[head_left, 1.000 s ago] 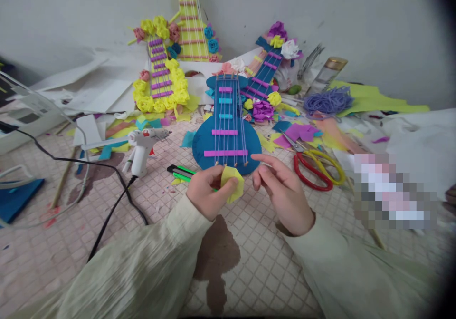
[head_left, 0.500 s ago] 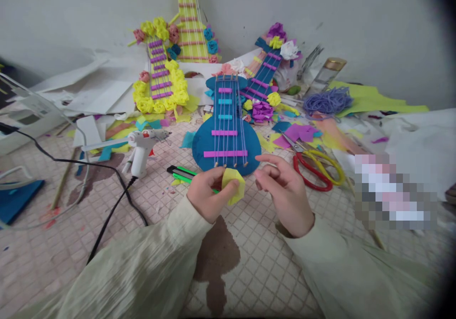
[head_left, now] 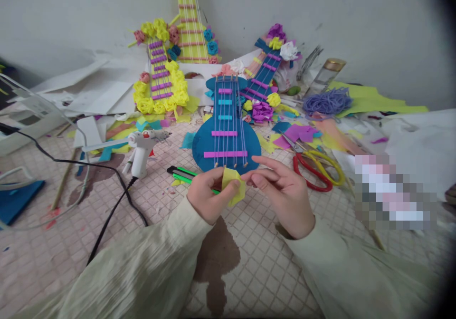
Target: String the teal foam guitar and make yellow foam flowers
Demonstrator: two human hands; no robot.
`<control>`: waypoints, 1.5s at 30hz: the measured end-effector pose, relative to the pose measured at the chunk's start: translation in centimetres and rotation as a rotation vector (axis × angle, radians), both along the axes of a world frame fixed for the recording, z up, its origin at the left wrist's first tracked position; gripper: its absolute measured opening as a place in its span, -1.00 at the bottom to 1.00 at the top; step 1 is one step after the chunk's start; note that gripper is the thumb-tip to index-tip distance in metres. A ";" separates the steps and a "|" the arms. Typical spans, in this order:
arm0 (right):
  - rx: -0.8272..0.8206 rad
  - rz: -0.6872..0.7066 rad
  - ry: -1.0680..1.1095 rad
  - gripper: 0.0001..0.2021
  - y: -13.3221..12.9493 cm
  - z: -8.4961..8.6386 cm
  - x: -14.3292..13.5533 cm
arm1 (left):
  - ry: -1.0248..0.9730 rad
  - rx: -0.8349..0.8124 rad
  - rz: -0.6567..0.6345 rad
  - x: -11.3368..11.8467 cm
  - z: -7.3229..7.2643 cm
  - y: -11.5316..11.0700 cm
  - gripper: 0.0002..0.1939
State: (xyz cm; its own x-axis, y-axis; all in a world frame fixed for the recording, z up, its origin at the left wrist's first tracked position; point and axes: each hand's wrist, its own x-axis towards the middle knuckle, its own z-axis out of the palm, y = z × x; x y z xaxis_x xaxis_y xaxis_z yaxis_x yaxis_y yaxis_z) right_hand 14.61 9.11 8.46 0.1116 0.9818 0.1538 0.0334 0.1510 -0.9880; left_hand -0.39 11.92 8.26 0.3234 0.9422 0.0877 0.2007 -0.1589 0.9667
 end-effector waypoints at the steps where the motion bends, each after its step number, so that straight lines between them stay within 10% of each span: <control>1: -0.016 -0.019 0.003 -0.73 0.0 0.0 0.0 | 0.002 0.004 0.006 0.0 0.0 0.0 -0.81; 18: -0.052 -0.194 0.055 -0.79 0.6 -0.4 0.4 | -0.039 -0.009 0.034 0.2 0.1 -0.1 -0.81; 45: -0.046 -0.061 0.264 -0.76 1.0 -0.8 0.8 | -0.083 -0.002 0.023 0.0 0.1 -0.1 -0.83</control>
